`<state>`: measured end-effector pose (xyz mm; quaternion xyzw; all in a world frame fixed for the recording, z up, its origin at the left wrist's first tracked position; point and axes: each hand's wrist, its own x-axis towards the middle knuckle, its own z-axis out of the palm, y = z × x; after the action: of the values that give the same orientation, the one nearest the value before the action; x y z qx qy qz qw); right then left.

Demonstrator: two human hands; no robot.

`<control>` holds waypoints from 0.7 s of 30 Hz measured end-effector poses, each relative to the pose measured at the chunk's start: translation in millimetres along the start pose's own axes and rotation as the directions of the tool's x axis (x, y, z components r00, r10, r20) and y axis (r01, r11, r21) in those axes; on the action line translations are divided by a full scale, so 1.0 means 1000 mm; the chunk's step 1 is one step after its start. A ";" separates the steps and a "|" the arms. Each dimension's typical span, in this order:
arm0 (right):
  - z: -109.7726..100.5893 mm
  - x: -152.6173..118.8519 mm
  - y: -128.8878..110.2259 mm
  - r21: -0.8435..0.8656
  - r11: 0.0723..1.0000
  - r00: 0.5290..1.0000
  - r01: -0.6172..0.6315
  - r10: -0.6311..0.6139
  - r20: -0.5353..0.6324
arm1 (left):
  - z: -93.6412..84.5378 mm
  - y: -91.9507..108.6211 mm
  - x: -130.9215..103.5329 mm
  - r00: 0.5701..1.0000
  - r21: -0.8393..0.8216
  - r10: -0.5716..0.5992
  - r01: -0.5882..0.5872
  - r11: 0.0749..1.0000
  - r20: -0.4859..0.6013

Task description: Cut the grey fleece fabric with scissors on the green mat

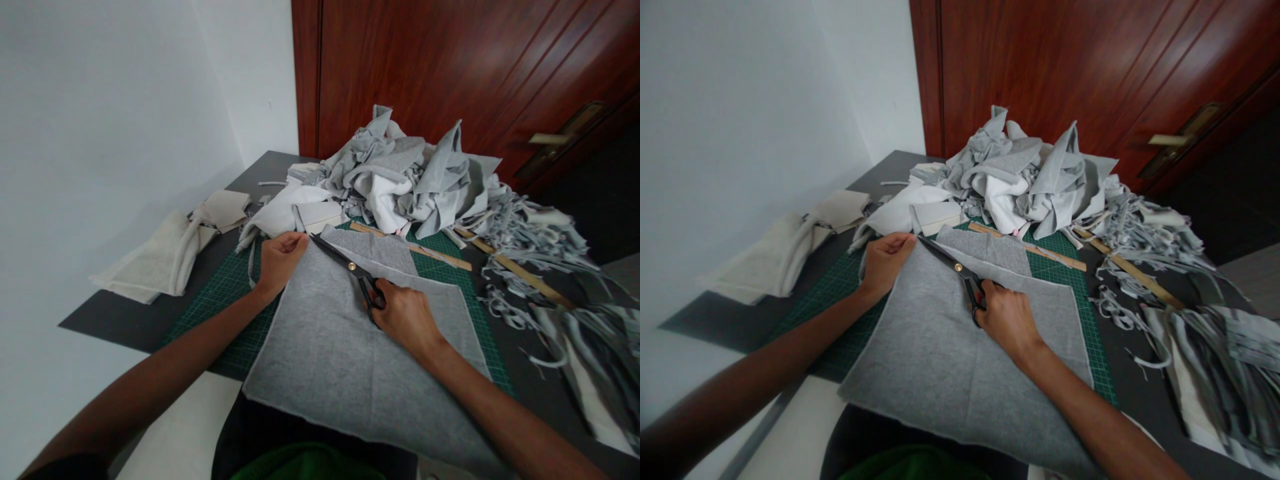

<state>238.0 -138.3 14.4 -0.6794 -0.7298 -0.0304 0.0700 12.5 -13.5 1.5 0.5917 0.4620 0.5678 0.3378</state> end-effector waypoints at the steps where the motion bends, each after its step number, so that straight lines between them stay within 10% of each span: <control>1: 0.000 0.000 0.000 -0.001 1.000 1.000 -0.003 0.003 0.001 | 0.000 0.000 0.000 1.000 0.000 -0.002 0.002 1.000 -0.002; 21: -0.003 0.001 -0.001 0.016 1.000 1.000 -0.008 0.007 0.029 | 0.002 -0.003 0.000 1.000 0.018 0.015 -0.014 1.000 -0.011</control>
<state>237.4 -138.1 17.3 -0.6819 -0.7284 -0.0145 0.0650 13.5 -12.3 -1.5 0.5948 0.4647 0.5693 0.3258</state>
